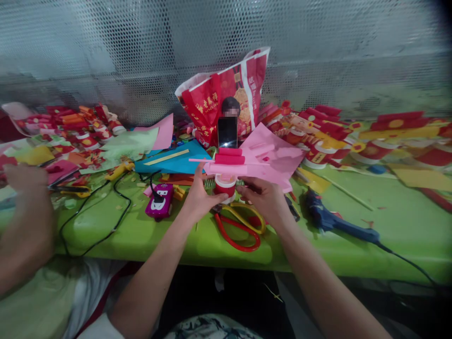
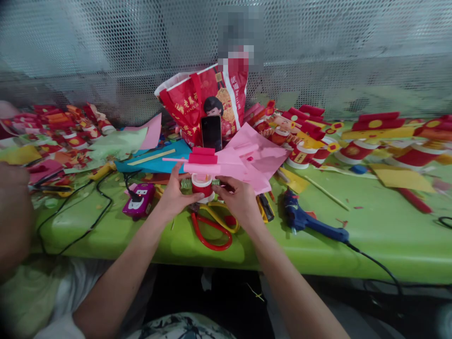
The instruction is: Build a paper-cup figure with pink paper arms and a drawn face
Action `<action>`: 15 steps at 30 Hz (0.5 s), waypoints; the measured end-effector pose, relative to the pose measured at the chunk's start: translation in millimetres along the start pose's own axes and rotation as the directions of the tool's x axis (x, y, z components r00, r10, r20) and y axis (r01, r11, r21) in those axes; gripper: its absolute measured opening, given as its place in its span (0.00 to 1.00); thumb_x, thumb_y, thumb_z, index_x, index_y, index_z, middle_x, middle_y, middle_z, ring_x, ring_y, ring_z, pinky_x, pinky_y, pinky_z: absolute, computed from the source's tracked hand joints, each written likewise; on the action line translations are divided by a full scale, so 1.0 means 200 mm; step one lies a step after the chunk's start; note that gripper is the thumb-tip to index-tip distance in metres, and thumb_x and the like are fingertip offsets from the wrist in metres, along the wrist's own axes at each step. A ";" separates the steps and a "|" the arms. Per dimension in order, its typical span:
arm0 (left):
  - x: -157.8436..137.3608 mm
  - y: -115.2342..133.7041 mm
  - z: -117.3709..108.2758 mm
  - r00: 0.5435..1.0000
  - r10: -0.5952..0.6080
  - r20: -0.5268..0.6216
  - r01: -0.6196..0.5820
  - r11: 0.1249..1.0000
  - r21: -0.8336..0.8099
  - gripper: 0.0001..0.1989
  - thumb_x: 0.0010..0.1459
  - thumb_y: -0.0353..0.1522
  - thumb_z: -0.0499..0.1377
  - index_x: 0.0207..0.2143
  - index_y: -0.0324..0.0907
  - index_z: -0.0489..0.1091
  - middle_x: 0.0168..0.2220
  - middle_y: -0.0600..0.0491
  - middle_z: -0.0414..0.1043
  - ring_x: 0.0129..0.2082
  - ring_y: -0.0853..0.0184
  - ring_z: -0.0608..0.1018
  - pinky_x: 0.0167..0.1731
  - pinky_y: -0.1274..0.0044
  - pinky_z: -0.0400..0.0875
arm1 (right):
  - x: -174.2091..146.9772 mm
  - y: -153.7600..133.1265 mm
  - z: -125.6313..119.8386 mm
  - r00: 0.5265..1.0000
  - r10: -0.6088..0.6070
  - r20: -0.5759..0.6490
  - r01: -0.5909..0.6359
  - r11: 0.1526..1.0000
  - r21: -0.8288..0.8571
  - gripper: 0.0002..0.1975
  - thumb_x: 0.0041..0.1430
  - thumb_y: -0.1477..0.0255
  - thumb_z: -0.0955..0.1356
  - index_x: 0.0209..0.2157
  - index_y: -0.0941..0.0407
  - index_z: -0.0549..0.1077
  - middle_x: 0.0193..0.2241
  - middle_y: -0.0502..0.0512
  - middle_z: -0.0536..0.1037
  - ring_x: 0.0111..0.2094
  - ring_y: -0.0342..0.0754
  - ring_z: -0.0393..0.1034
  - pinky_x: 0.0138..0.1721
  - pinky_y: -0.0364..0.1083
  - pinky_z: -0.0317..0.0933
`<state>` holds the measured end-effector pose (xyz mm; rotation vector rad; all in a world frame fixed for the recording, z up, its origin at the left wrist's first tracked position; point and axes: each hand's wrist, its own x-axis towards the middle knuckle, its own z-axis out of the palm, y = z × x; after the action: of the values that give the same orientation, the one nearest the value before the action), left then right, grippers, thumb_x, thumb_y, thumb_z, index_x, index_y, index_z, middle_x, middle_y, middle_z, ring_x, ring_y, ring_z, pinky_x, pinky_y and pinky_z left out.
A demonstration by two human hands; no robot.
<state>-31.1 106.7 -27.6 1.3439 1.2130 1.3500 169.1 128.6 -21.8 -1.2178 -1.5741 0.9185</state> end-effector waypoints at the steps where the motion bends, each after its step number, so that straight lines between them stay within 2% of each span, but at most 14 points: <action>1: 0.00 0.00 0.00 1.000 0.004 -0.003 -0.004 1.000 0.005 0.61 0.43 0.32 0.76 0.72 0.52 0.43 0.58 0.42 0.70 0.61 0.50 0.73 0.55 0.60 0.73 | 0.00 0.00 0.00 1.000 -0.009 0.000 0.009 1.000 -0.001 0.25 0.53 0.57 0.74 0.47 0.59 0.82 0.32 0.58 0.82 0.28 0.47 0.72 0.30 0.47 0.68; 6: 0.00 0.02 0.00 1.000 -0.009 0.000 0.009 0.999 0.038 0.62 0.43 0.32 0.76 0.72 0.52 0.41 0.57 0.42 0.70 0.61 0.49 0.73 0.52 0.62 0.76 | 0.00 0.00 0.02 0.994 -0.097 -0.043 0.095 0.994 -0.053 0.21 0.53 0.57 0.74 0.44 0.56 0.84 0.36 0.58 0.79 0.36 0.50 0.72 0.37 0.48 0.68; 10: 0.00 0.02 0.00 1.000 -0.007 -0.007 0.008 0.999 0.037 0.61 0.44 0.31 0.76 0.72 0.53 0.43 0.57 0.42 0.70 0.63 0.49 0.71 0.52 0.62 0.75 | -0.01 0.00 0.02 0.994 -0.108 -0.032 0.104 0.990 -0.100 0.25 0.55 0.55 0.73 0.49 0.56 0.82 0.33 0.56 0.77 0.32 0.48 0.71 0.35 0.48 0.68; 15: 0.01 0.01 0.00 0.999 0.009 -0.050 -0.006 0.998 0.069 0.60 0.41 0.31 0.77 0.71 0.52 0.49 0.54 0.44 0.73 0.60 0.49 0.73 0.61 0.56 0.66 | -0.05 -0.02 0.02 0.996 -0.086 0.007 0.086 0.992 -0.094 0.26 0.65 0.52 0.66 0.53 0.56 0.79 0.38 0.59 0.79 0.28 0.48 0.73 0.30 0.47 0.68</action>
<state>-32.0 107.4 -25.8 1.3712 1.2998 1.3651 165.1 118.5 -20.8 -1.2046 -1.6752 0.7988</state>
